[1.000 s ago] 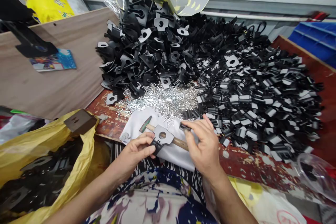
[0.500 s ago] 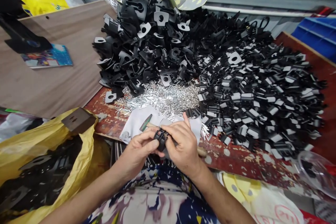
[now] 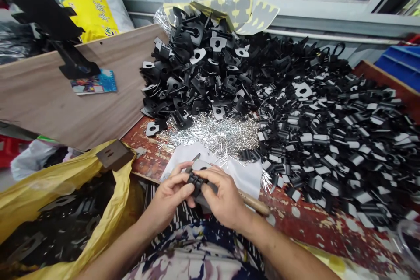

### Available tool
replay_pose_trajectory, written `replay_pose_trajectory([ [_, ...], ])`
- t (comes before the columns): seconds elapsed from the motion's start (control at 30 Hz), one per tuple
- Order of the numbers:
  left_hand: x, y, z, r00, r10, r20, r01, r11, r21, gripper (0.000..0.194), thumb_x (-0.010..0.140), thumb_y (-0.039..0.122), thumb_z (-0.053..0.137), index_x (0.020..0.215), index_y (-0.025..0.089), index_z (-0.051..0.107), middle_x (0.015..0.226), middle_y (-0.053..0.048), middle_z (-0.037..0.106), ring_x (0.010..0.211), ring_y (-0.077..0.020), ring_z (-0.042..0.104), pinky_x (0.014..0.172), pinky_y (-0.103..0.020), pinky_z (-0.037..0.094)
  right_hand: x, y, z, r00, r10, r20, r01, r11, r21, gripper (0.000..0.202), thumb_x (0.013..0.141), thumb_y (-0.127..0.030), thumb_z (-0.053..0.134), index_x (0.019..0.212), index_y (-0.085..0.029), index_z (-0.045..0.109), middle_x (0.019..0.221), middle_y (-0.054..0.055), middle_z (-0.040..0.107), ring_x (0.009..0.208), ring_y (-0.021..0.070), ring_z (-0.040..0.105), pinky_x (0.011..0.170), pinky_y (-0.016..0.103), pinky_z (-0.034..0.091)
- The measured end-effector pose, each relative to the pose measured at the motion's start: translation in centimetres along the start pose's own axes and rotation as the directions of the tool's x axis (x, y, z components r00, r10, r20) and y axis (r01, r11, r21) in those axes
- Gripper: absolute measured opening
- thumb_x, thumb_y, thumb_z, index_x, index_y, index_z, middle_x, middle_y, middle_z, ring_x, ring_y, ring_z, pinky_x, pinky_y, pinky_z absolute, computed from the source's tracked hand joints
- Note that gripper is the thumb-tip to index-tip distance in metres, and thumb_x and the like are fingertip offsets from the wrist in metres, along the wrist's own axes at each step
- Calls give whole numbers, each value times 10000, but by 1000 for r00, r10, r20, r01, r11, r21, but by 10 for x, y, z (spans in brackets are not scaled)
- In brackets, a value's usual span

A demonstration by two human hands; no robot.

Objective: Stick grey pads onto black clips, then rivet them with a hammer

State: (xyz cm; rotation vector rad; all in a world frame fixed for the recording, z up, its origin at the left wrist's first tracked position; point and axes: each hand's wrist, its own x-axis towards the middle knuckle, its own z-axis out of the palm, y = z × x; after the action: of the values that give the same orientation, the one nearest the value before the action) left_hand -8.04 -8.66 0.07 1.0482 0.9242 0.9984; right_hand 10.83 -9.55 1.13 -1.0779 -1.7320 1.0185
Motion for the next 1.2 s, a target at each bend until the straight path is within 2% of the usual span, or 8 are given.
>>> replay_pose_trajectory([
  [0.1,-5,7,-20,998,43,-55,-39,996,78,252,830,410,808,815,159,796,1507,-126,485,661,-79,597,505,-223,557,33,2,-19,968,67,241,-39,992,-118,335,952,-223,611,1243,-298,758,1061,41,775,983,221,703,906,414,545],
  [0.17,-7,8,-31,993,41,-115,-37,999,34,245,813,404,827,790,164,789,1234,-113,662,686,-101,590,529,-192,537,65,13,-30,974,93,206,-20,943,-334,272,968,-220,615,1161,-293,792,1022,45,783,945,222,692,901,421,516],
  [0.27,-12,3,-43,980,-31,-195,10,994,-107,288,756,421,877,745,160,755,828,-43,649,649,-102,540,546,-180,527,113,36,-34,996,8,87,51,753,-656,225,974,-161,612,1039,-250,809,1007,60,782,971,232,654,966,441,432],
  [0.43,-20,-3,-48,959,-215,-186,164,953,-253,416,689,511,910,754,146,722,834,-28,603,680,-121,551,588,-250,597,152,59,-17,995,-22,92,92,484,-870,129,924,-225,694,856,-196,799,995,101,719,1055,279,545,908,423,332],
  [0.7,-5,-4,-54,979,-188,-74,177,976,-126,451,758,548,824,686,147,632,693,24,491,557,-94,531,513,-217,519,143,53,-29,942,-307,133,295,575,-763,171,1008,-230,601,959,-206,763,948,58,745,946,226,569,874,396,342],
  [0.83,10,9,-40,992,-112,-54,115,992,58,389,802,490,767,688,157,602,666,37,507,501,-90,567,503,-197,454,120,24,-40,872,-430,234,489,735,-470,183,1036,-234,571,1016,-224,753,959,39,762,887,188,632,820,362,439],
  [0.93,20,14,-24,997,-70,-19,72,988,137,353,813,460,727,667,169,592,662,31,502,511,-99,537,496,-213,460,94,5,-35,844,-441,305,534,746,-399,159,1023,-222,595,1017,-231,754,952,33,759,872,183,636,825,381,437],
  [1.2,16,-1,-5,999,41,-24,-33,961,274,356,800,379,741,575,169,562,661,1,511,585,-105,470,480,-190,400,44,17,-33,932,-317,176,362,850,-382,174,1013,-206,596,1059,-250,758,943,10,795,877,185,684,891,413,471],
])
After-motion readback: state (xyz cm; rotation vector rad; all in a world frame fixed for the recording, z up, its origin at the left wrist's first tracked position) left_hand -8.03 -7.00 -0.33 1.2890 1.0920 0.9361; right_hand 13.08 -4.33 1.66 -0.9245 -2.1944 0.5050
